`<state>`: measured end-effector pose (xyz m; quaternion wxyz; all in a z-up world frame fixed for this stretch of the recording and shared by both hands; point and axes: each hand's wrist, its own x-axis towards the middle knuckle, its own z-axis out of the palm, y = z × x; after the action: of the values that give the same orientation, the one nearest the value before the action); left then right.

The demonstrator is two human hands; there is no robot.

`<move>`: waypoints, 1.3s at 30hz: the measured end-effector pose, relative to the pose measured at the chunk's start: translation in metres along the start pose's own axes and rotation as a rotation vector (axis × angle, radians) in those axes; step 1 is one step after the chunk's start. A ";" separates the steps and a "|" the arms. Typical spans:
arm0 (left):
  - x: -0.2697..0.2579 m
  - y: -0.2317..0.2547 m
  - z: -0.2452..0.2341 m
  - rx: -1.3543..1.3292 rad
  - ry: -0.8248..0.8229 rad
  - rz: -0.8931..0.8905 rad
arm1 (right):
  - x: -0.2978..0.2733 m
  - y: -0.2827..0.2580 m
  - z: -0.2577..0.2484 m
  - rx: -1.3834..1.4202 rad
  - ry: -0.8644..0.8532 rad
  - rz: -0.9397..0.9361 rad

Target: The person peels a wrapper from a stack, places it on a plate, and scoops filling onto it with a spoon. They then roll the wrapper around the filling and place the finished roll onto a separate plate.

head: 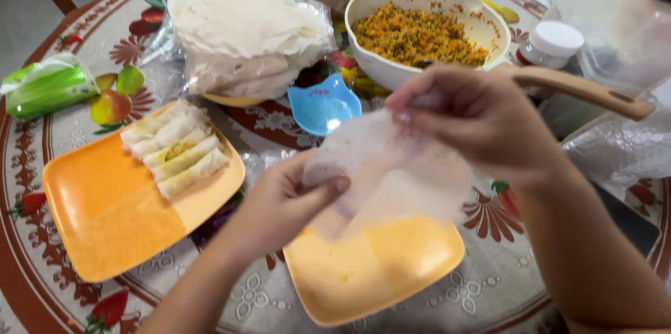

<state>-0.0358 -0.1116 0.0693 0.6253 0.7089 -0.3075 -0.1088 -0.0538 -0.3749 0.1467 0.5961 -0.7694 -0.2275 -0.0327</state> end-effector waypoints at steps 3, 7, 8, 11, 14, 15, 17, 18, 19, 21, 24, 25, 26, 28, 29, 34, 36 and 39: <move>-0.006 -0.011 -0.010 -0.318 -0.028 -0.231 | 0.005 0.005 0.006 -0.057 0.062 0.027; -0.002 -0.051 -0.015 -0.101 -0.009 -0.333 | 0.016 0.079 0.017 -0.233 -0.003 0.287; -0.001 -0.063 -0.015 0.056 -0.005 -0.355 | 0.017 0.109 0.019 -0.173 -0.032 0.336; -0.006 -0.072 -0.008 0.709 0.171 0.067 | 0.013 0.143 0.028 -0.736 -0.027 0.007; -0.006 -0.066 0.005 0.969 0.151 0.122 | 0.010 0.113 0.030 -0.792 0.019 -0.108; -0.008 -0.071 0.010 0.968 0.149 0.122 | 0.008 0.110 0.030 -0.792 0.020 -0.106; -0.012 -0.081 0.021 1.165 -0.151 0.172 | 0.006 0.104 0.030 -0.842 -0.209 -0.137; -0.015 -0.076 0.022 1.164 -0.153 0.172 | 0.004 0.098 0.033 -0.842 -0.209 -0.135; -0.017 -0.071 0.024 1.168 -0.245 0.057 | 0.002 0.094 0.036 -0.799 -0.383 -0.082; -0.020 -0.067 0.025 1.167 -0.338 -0.059 | -0.001 0.088 0.039 -0.751 -0.556 -0.023; -0.022 -0.068 0.025 1.191 -0.371 -0.117 | -0.001 0.085 0.039 -0.774 -0.578 0.072; -0.021 -0.068 0.025 1.183 -0.352 -0.087 | 0.000 0.083 0.038 -0.778 -0.571 0.037; -0.021 -0.067 0.025 1.173 -0.334 -0.058 | 0.001 0.080 0.038 -0.781 -0.564 0.003; -0.021 -0.061 0.024 1.152 -0.310 -0.058 | 0.006 0.073 0.031 -0.766 -0.494 0.070; -0.020 -0.058 0.024 1.127 -0.289 -0.065 | 0.009 0.069 0.027 -0.744 -0.427 0.138; -0.013 -0.060 0.015 1.033 -0.034 0.138 | 0.059 0.075 -0.086 -0.982 0.084 0.124; -0.012 -0.061 0.013 1.037 0.027 0.204 | 0.086 0.088 -0.121 -1.188 0.155 0.196; -0.008 -0.062 0.010 1.049 0.128 0.284 | 0.119 0.103 -0.146 -1.294 0.017 0.473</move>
<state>-0.0291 -0.1134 0.0065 0.2141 0.8823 -0.3746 0.1882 0.1249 -0.4937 0.1336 0.0096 -0.9991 0.0163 -0.0371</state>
